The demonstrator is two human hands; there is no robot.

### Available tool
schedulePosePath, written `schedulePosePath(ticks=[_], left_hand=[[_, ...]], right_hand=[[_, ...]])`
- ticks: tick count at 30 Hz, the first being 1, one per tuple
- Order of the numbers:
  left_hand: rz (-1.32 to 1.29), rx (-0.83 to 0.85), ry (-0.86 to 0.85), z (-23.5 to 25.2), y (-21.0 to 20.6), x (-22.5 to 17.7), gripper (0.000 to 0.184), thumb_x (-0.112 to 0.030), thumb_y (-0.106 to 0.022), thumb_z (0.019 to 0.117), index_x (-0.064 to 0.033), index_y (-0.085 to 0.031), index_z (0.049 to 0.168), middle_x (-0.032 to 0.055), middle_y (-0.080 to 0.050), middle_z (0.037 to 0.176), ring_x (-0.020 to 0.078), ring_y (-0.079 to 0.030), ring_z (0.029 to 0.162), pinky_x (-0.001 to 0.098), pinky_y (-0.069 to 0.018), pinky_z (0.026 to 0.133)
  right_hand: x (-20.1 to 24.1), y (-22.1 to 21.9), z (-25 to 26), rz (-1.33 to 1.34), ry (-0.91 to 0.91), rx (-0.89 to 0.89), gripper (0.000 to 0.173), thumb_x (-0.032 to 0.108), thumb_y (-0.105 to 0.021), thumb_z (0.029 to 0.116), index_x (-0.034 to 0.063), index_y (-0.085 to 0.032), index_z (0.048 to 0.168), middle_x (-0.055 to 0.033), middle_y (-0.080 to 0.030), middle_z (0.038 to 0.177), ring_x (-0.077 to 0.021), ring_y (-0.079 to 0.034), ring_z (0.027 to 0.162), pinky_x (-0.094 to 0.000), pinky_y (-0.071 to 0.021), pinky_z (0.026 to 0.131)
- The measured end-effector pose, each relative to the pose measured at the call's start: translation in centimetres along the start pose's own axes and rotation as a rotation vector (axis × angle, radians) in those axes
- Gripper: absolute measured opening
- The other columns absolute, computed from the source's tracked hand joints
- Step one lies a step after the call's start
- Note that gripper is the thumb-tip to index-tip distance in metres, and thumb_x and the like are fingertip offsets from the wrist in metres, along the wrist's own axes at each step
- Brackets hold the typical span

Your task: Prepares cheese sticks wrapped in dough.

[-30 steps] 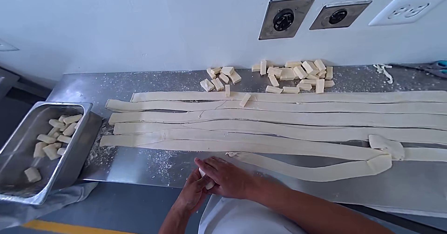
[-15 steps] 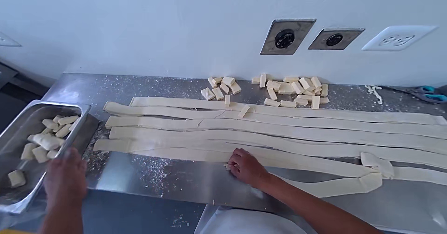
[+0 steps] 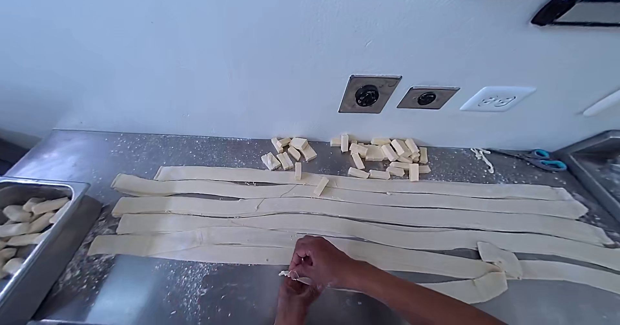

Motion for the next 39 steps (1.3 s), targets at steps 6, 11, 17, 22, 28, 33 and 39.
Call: schedulePosePath(ticks=[6,11,17,22,28,33,39], left_hand=[[-0.362,-0.087,0.144,2.0,-0.6,-1.7,0.040,-0.015,-0.025,0.1126,0.0040,-0.058,0.124,0.0125,-0.078,0.104,0.0211,-0.076,0.096,0.0338,-0.0622,0.086],[-0.328,-0.274,0.155,1.2,4.0,-1.8,0.038,-0.015,-0.025,0.1132,-0.0009,-0.040,0.146,0.0158,-0.077,0.101,0.0243,-0.078,0.088,0.0342,-0.0639,0.076],[-0.346,-0.455,0.057,0.2,8.4,-3.5,0.046,-0.028,-0.020,0.1143,0.0021,-0.051,0.130,0.0114,-0.078,0.095,0.0203,-0.077,0.082,0.0331,-0.0638,0.072],[-0.275,-0.557,-0.038,-1.1,11.5,-4.9,0.028,-0.005,-0.038,0.1098,0.0077,-0.050,0.132,0.0106,-0.075,0.103,0.0155,-0.074,0.092,0.0304,-0.0608,0.082],[-0.243,-0.607,-0.014,-2.5,13.1,-4.0,0.030,-0.012,-0.034,0.1121,0.0081,-0.051,0.126,0.0127,-0.073,0.106,0.0149,-0.073,0.091,0.0291,-0.0605,0.080],[-0.087,-0.700,-0.040,-2.5,16.6,-5.4,0.037,-0.018,-0.030,0.1136,0.0102,-0.052,0.121,0.0152,-0.074,0.104,0.0158,-0.074,0.090,0.0299,-0.0604,0.079],[0.136,-0.707,-0.193,-3.0,16.8,-9.2,0.027,-0.014,-0.036,0.1117,0.0077,-0.052,0.108,0.0140,-0.075,0.097,0.0143,-0.075,0.085,0.0291,-0.0609,0.075]], right_hand=[[-3.5,8.5,4.2,-0.404,-0.073,-0.226,0.024,0.009,-0.058,0.1021,0.0010,-0.072,0.119,-0.0194,-0.069,0.121,-0.0358,-0.063,0.120,-0.0545,-0.0473,0.104],[-7.9,14.0,4.5,-0.695,0.025,-0.383,0.031,-0.010,-0.063,0.0908,0.0021,-0.074,0.117,-0.0213,-0.068,0.120,-0.0423,-0.060,0.122,-0.0615,-0.0451,0.104],[-2.1,7.6,0.1,-0.328,0.065,-0.529,0.027,0.001,-0.069,0.0894,0.0002,-0.074,0.116,-0.0197,-0.066,0.115,-0.0332,-0.064,0.110,-0.0478,-0.0547,0.095],[1.4,-3.2,0.0,-0.019,0.063,-0.318,0.033,0.013,-0.066,0.0951,-0.0001,-0.070,0.125,-0.0196,-0.069,0.112,-0.0265,-0.068,0.101,-0.0362,-0.0563,0.092],[1.6,-7.9,2.7,-0.083,0.056,-0.289,0.034,0.009,-0.063,0.0961,-0.0033,-0.064,0.128,-0.0213,-0.068,0.118,-0.0316,-0.066,0.112,-0.0383,-0.0518,0.101],[0.7,-9.7,4.0,-0.159,-0.005,-0.179,0.048,0.008,-0.057,0.1000,-0.0016,-0.048,0.146,-0.0217,-0.065,0.127,-0.0373,-0.061,0.122,-0.0470,-0.0478,0.105],[0.9,-10.0,4.5,-0.194,-0.076,-0.135,0.065,0.006,-0.057,0.1004,0.0032,-0.030,0.159,-0.0206,-0.065,0.127,-0.0378,-0.061,0.121,-0.0486,-0.0488,0.103]])
Point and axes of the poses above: each hand's wrist, its own z-axis towards the middle knuckle, its own y-axis out of the back of the hand, x = y × z, the point moved 10 cm from there along z, towards the middle knuckle
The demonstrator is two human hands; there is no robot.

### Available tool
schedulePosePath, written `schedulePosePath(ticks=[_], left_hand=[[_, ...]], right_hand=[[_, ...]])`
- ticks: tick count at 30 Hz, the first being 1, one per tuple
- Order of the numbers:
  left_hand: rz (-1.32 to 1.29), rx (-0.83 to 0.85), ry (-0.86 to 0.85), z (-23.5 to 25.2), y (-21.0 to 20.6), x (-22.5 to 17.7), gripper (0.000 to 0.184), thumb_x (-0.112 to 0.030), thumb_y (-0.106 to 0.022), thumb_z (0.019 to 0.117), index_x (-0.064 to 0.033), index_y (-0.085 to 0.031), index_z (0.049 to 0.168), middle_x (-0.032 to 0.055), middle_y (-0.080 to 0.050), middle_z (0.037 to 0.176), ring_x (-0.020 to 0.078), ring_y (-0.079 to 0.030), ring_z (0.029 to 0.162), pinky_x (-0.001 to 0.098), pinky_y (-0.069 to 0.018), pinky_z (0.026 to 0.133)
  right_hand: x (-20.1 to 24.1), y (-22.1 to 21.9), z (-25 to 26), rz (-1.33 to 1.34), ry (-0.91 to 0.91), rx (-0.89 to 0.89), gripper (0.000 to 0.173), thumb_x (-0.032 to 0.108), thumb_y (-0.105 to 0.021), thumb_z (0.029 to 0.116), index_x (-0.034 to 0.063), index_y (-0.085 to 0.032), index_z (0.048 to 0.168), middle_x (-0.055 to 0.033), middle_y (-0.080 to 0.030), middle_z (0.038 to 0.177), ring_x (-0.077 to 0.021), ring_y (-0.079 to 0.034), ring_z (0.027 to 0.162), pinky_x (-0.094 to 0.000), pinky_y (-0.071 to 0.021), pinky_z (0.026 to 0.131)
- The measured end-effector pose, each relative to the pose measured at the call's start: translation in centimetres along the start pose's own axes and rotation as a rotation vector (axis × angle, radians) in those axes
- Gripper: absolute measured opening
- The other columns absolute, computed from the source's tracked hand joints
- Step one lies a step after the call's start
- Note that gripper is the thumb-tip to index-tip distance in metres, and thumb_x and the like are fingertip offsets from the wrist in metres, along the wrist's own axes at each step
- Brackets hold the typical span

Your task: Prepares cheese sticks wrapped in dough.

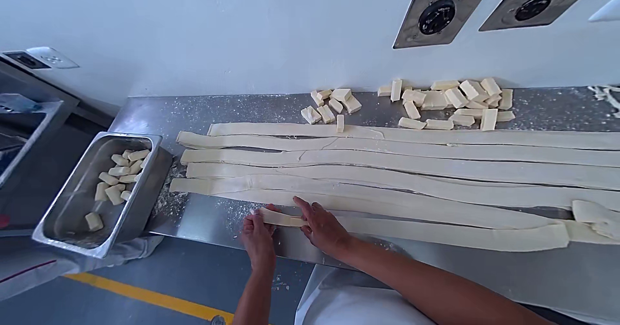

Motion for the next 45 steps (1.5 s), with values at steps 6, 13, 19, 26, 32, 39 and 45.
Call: schedulePosePath(ticks=[6,13,19,26,32,39,45], left_hand=[[0.492,0.352,-0.747,-7.3,-7.5,1.7,0.023,-0.012,-0.061,0.0919,0.0033,-0.076,0.085,0.0211,-0.071,0.123,0.0448,-0.057,0.130,0.0680,-0.0265,0.117],[0.661,0.336,-1.018,-7.9,-7.1,0.7,0.021,-0.010,-0.064,0.0910,0.0008,-0.080,0.098,0.0220,-0.073,0.118,0.0455,-0.066,0.117,0.0591,-0.0494,0.103],[0.562,0.209,-0.885,-4.8,-3.7,-3.5,0.030,-0.002,-0.073,0.0859,0.0140,-0.058,0.106,0.0273,-0.072,0.112,0.0338,-0.072,0.107,0.0428,-0.0570,0.094],[0.884,0.370,-1.017,-4.9,-2.9,-1.1,0.023,-0.005,-0.057,0.0941,0.0041,-0.077,0.099,0.0190,-0.076,0.108,0.0388,-0.074,0.098,0.0490,-0.0581,0.090],[0.826,0.423,-0.847,-3.7,-3.3,-0.1,0.043,-0.015,-0.066,0.0917,0.0135,-0.066,0.124,0.0292,-0.066,0.127,0.0494,-0.061,0.123,0.0656,-0.0412,0.109],[0.796,0.328,-0.963,-4.5,-5.0,0.0,0.027,-0.001,-0.061,0.0912,0.0119,-0.072,0.112,0.0285,-0.070,0.120,0.0478,-0.066,0.115,0.0594,-0.0501,0.103],[0.803,0.445,-0.954,-4.9,-4.7,0.0,0.032,-0.006,-0.057,0.0949,0.0128,-0.070,0.117,0.0267,-0.070,0.122,0.0458,-0.067,0.115,0.0629,-0.0480,0.104]], right_hand=[[-2.7,1.8,-2.0,-0.012,0.067,-0.282,0.069,0.002,-0.058,0.0946,0.0005,-0.033,0.158,-0.0179,-0.067,0.125,-0.0338,-0.061,0.119,-0.0434,-0.0457,0.108],[-2.8,3.2,-3.1,0.074,0.101,-0.106,0.047,0.000,-0.051,0.1015,-0.0021,-0.048,0.148,-0.0211,-0.064,0.134,-0.0346,-0.060,0.128,-0.0445,-0.0443,0.112],[-2.2,0.7,1.4,0.124,-0.052,0.420,0.032,0.022,-0.057,0.1057,-0.0058,-0.067,0.118,-0.0228,-0.067,0.105,-0.0331,-0.063,0.097,-0.0521,-0.0476,0.088],[-5.5,3.0,-3.1,0.159,-0.184,0.395,0.036,0.025,-0.044,0.1105,-0.0035,-0.065,0.107,-0.0153,-0.058,0.089,-0.0252,-0.055,0.082,-0.0446,-0.0442,0.077],[-5.5,4.3,-3.8,0.136,-0.230,0.193,0.035,0.025,-0.042,0.1110,-0.0003,-0.066,0.115,-0.0159,-0.065,0.094,-0.0273,-0.063,0.090,-0.0454,-0.0479,0.084],[-6.9,2.9,-6.9,0.066,-0.240,0.421,0.050,0.043,-0.053,0.1064,-0.0033,-0.065,0.092,-0.0149,-0.056,0.078,-0.0285,-0.055,0.075,-0.0486,-0.0429,0.072],[-5.1,0.9,-9.4,0.119,-0.154,0.449,0.046,0.035,-0.052,0.1079,-0.0061,-0.064,0.091,-0.0193,-0.060,0.087,-0.0326,-0.058,0.083,-0.0501,-0.0444,0.077]])
Point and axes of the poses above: each hand's wrist, its own z-axis towards the middle knuckle, its own y-axis out of the back of the hand, x = y × z, the point moved 10 cm from there along z, towards the middle knuckle
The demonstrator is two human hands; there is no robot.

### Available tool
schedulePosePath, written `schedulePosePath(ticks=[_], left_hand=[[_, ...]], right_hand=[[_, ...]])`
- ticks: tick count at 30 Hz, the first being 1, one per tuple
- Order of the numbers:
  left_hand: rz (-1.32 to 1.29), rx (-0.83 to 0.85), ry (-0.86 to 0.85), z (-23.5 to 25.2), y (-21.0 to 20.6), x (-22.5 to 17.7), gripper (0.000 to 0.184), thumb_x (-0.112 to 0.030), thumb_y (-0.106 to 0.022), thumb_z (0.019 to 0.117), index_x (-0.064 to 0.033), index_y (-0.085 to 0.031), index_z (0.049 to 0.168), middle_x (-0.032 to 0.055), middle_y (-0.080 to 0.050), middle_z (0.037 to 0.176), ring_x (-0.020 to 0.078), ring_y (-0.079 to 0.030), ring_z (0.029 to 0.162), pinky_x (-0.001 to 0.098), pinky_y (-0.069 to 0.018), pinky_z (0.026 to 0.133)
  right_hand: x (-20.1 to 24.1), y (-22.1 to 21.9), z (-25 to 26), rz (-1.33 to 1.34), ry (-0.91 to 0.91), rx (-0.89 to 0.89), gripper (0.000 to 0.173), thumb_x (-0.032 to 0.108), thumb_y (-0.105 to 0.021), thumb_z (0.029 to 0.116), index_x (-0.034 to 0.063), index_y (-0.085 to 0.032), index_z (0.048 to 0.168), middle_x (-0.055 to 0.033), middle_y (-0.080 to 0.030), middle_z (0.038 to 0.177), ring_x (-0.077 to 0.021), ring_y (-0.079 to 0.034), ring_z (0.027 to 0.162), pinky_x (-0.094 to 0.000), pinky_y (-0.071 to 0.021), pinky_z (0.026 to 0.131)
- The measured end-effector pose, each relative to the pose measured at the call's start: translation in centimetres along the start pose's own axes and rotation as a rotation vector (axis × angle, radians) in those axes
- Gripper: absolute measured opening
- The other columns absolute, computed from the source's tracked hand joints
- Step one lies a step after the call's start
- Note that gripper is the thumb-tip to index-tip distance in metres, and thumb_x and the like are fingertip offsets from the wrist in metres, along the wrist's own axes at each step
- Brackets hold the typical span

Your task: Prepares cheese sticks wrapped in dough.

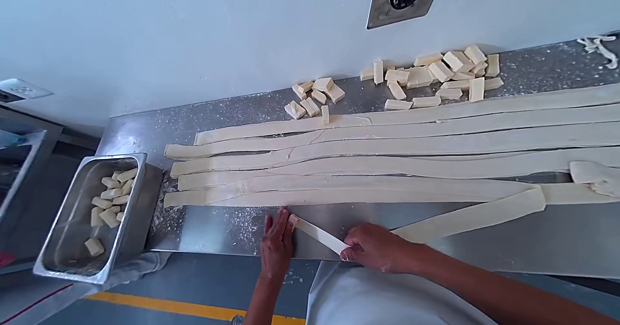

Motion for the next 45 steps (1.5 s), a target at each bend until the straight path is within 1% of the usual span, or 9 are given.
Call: schedulePosePath(ticks=[5,11,15,18,23,28,36,40,45], left_hand=[[-0.020,-0.051,-0.011,0.2,-0.9,-0.6,0.028,-0.004,-0.065,0.0875,0.0100,-0.074,0.110,0.0256,-0.073,0.115,0.0443,-0.070,0.110,0.0572,-0.0539,0.099],[-0.027,0.063,-0.050,0.3,-1.5,-2.0,0.030,0.002,-0.053,0.0943,0.0119,-0.071,0.116,0.0268,-0.069,0.124,0.0429,-0.068,0.116,0.0539,-0.0550,0.098],[-0.042,0.014,-0.016,0.5,-1.8,-1.6,0.036,-0.011,-0.065,0.0902,0.0139,-0.070,0.116,0.0289,-0.069,0.121,0.0473,-0.066,0.117,0.0612,-0.0476,0.105],[-0.040,-0.049,0.011,1.0,-2.3,-2.3,0.026,-0.001,-0.066,0.0879,0.0100,-0.074,0.110,0.0255,-0.073,0.114,0.0442,-0.071,0.109,0.0563,-0.0545,0.098],[-0.061,0.071,-0.105,0.3,-3.3,-4.1,0.032,0.005,-0.050,0.0927,0.0123,-0.070,0.117,0.0275,-0.068,0.126,0.0455,-0.065,0.118,0.0569,-0.0511,0.103],[-0.081,0.014,-0.084,-0.1,-3.6,-3.2,0.035,-0.008,-0.064,0.0898,0.0130,-0.070,0.117,0.0269,-0.070,0.120,0.0453,-0.067,0.115,0.0607,-0.0495,0.103],[-0.116,0.103,-0.133,-0.9,-4.0,-4.9,0.032,0.001,-0.051,0.0939,0.0123,-0.070,0.117,0.0273,-0.068,0.124,0.0456,-0.066,0.118,0.0614,-0.0476,0.105],[-0.076,0.044,-0.101,-0.8,-4.9,-4.7,0.041,-0.016,-0.065,0.0893,0.0137,-0.069,0.118,0.0276,-0.069,0.122,0.0470,-0.065,0.118,0.0652,-0.0447,0.106],[-0.106,0.034,-0.122,-0.3,-5.0,-5.3,0.028,0.000,-0.059,0.0901,0.0115,-0.072,0.113,0.0275,-0.070,0.121,0.0484,-0.065,0.117,0.0614,-0.0482,0.104]], right_hand=[[1.8,-2.0,-0.7,-0.030,0.099,0.033,0.043,0.032,-0.049,0.1088,-0.0049,-0.062,0.090,-0.0193,-0.059,0.082,-0.0336,-0.060,0.080,-0.0508,-0.0448,0.073],[3.3,-2.9,-1.2,-0.154,0.228,0.084,0.038,0.023,-0.049,0.1086,-0.0087,-0.067,0.099,-0.0256,-0.063,0.103,-0.0407,-0.062,0.101,-0.0542,-0.0477,0.087],[3.6,-3.8,-0.7,-0.183,0.264,0.135,0.032,0.014,-0.048,0.1085,-0.0106,-0.067,0.104,-0.0280,-0.064,0.105,-0.0432,-0.063,0.104,-0.0549,-0.0473,0.091],[3.7,-4.4,-0.4,-0.193,0.288,0.155,0.030,0.012,-0.048,0.1080,-0.0102,-0.066,0.102,-0.0280,-0.064,0.104,-0.0429,-0.063,0.103,-0.0549,-0.0474,0.089],[3.1,-3.6,-0.1,-0.094,0.278,0.086,0.031,0.012,-0.048,0.1078,-0.0107,-0.065,0.098,-0.0269,-0.063,0.099,-0.0401,-0.063,0.097,-0.0513,-0.0476,0.087],[1.8,-3.2,-0.2,0.043,0.236,0.028,0.032,0.015,-0.049,0.1077,-0.0073,-0.061,0.088,-0.0198,-0.058,0.081,-0.0307,-0.058,0.077,-0.0460,-0.0442,0.071],[-0.2,-4.3,0.1,0.124,0.141,0.095,0.032,0.019,-0.049,0.1087,-0.0059,-0.062,0.094,-0.0170,-0.057,0.079,-0.0265,-0.056,0.073,-0.0437,-0.0441,0.070],[-0.7,-5.1,0.4,0.203,0.106,0.134,0.032,0.020,-0.050,0.1088,-0.0061,-0.063,0.098,-0.0147,-0.057,0.079,-0.0224,-0.054,0.071,-0.0409,-0.0438,0.069],[-1.9,-4.5,1.1,0.395,-0.011,0.046,0.028,0.021,-0.047,0.1099,-0.0014,-0.064,0.112,-0.0060,-0.056,0.080,-0.0108,-0.051,0.065,-0.0291,-0.0446,0.064]])
Point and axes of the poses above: each hand's wrist, its own z-axis towards the middle knuckle, its own y-axis out of the back of the hand, x = y × z, the point moved 10 cm from there along z, towards the middle knuckle
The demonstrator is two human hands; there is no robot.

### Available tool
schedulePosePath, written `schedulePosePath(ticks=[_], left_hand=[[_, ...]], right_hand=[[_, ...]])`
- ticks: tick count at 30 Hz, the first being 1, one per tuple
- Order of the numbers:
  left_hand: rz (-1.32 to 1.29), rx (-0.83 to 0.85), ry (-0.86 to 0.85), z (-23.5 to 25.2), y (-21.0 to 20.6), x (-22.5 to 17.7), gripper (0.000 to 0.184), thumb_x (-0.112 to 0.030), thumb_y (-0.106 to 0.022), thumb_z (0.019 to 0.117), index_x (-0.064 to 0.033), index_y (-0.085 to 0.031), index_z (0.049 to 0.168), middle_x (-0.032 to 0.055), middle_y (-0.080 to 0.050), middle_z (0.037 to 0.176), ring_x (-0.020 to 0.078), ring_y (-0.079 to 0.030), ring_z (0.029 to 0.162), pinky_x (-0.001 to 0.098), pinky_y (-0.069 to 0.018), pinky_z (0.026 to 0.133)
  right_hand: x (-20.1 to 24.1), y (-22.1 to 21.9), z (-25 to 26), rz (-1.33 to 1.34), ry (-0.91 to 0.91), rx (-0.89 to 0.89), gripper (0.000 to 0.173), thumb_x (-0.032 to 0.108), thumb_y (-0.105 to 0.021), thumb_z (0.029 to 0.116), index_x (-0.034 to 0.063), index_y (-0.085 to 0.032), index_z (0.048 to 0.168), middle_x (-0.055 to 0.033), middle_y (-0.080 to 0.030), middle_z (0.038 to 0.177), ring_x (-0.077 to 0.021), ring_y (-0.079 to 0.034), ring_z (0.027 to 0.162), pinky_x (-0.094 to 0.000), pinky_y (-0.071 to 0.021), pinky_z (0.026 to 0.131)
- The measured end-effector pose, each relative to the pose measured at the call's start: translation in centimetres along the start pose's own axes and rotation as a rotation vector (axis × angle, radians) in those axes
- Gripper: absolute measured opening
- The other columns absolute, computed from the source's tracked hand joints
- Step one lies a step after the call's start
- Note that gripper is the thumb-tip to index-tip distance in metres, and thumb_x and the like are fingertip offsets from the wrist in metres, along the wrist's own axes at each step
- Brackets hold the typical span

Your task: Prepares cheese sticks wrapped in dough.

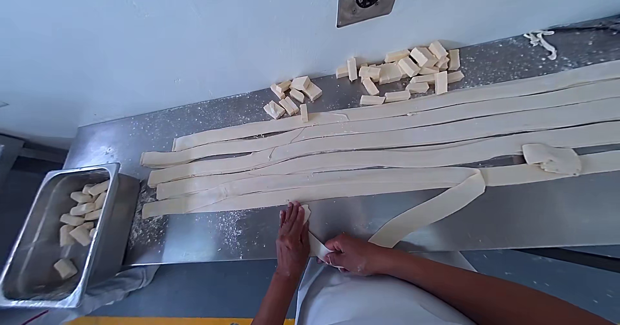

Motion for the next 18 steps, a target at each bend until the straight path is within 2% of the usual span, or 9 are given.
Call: schedulePosePath(ticks=[2,4,7,9,10,12,15,18], left_hand=[[-0.065,0.083,-0.036,-0.4,-0.3,-0.8,0.030,0.000,-0.053,0.0932,0.0111,-0.072,0.114,0.0277,-0.068,0.125,0.0474,-0.064,0.120,0.0609,-0.0463,0.106],[-0.099,0.094,0.022,-0.4,0.2,-0.3,0.031,0.001,-0.051,0.0939,0.0121,-0.071,0.115,0.0270,-0.068,0.124,0.0454,-0.065,0.120,0.0625,-0.0451,0.107],[-0.043,0.066,0.040,-0.6,-0.4,-0.3,0.043,-0.014,-0.060,0.0917,0.0160,-0.065,0.122,0.0296,-0.067,0.126,0.0490,-0.062,0.123,0.0689,-0.0391,0.109],[-0.048,0.079,0.010,-0.4,-0.9,-0.9,0.038,-0.012,-0.066,0.0874,0.0114,-0.071,0.116,0.0259,-0.071,0.120,0.0445,-0.067,0.117,0.0627,-0.0467,0.105],[-0.055,0.081,0.002,-0.1,-0.8,-1.0,0.033,-0.008,-0.066,0.0858,0.0097,-0.073,0.113,0.0244,-0.073,0.115,0.0422,-0.070,0.112,0.0580,-0.0515,0.102],[-0.054,0.067,0.008,0.6,-0.4,-0.8,0.026,-0.001,-0.064,0.0870,0.0087,-0.075,0.108,0.0244,-0.074,0.112,0.0415,-0.072,0.108,0.0547,-0.0557,0.097],[-0.058,0.079,-0.014,0.3,-0.6,-0.9,0.023,0.000,-0.060,0.0919,0.0075,-0.076,0.107,0.0273,-0.070,0.120,0.0460,-0.067,0.115,0.0563,-0.0526,0.101],[-0.120,0.137,0.026,-0.7,-0.8,-1.7,0.027,0.001,-0.057,0.0918,0.0079,-0.075,0.111,0.0326,-0.064,0.127,0.0511,-0.061,0.121,0.0592,-0.0478,0.106]], right_hand=[[-0.1,0.6,0.0,0.053,-0.031,-0.035,0.027,0.022,-0.048,0.1096,-0.0004,-0.063,0.108,-0.0027,-0.053,0.077,-0.0077,-0.049,0.062,-0.0259,-0.0423,0.061],[-0.4,1.0,0.0,0.081,-0.048,-0.064,0.032,0.028,-0.049,0.1098,0.0007,-0.064,0.105,-0.0005,-0.052,0.074,-0.0064,-0.047,0.060,-0.0246,-0.0402,0.059],[-1.1,2.4,-0.2,0.097,-0.069,-0.192,0.041,0.038,-0.050,0.1088,0.0021,-0.064,0.094,0.0012,-0.048,0.069,-0.0066,-0.044,0.056,-0.0253,-0.0388,0.056],[-1.8,3.4,-0.1,0.062,-0.094,-0.257,0.043,0.039,-0.050,0.1083,0.0024,-0.061,0.087,-0.0001,-0.047,0.068,-0.0093,-0.045,0.057,-0.0288,-0.0398,0.058],[-1.9,3.8,-0.1,0.042,-0.108,-0.275,0.044,0.039,-0.050,0.1084,0.0023,-0.061,0.087,-0.0005,-0.048,0.068,-0.0100,-0.046,0.058,-0.0298,-0.0404,0.059],[-1.8,4.5,-0.1,0.022,-0.125,-0.294,0.043,0.038,-0.048,0.1091,0.0023,-0.065,0.092,-0.0004,-0.049,0.069,-0.0100,-0.046,0.059,-0.0302,-0.0406,0.061],[-1.4,4.8,0.1,0.123,-0.146,-0.264,0.039,0.037,-0.049,0.1091,0.0039,-0.066,0.097,0.0029,-0.049,0.068,-0.0056,-0.044,0.054,-0.0239,-0.0382,0.055],[-1.5,3.3,0.9,0.284,-0.175,-0.109,0.032,0.038,-0.048,0.1095,0.0087,-0.059,0.102,0.0059,-0.052,0.067,-0.0014,-0.044,0.047,-0.0176,-0.0374,0.046]])
Point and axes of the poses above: each hand's wrist, its own z-axis towards the middle knuckle, its own y-axis out of the back of the hand, x = y × z, the point moved 10 cm from there along z, towards the middle knuckle
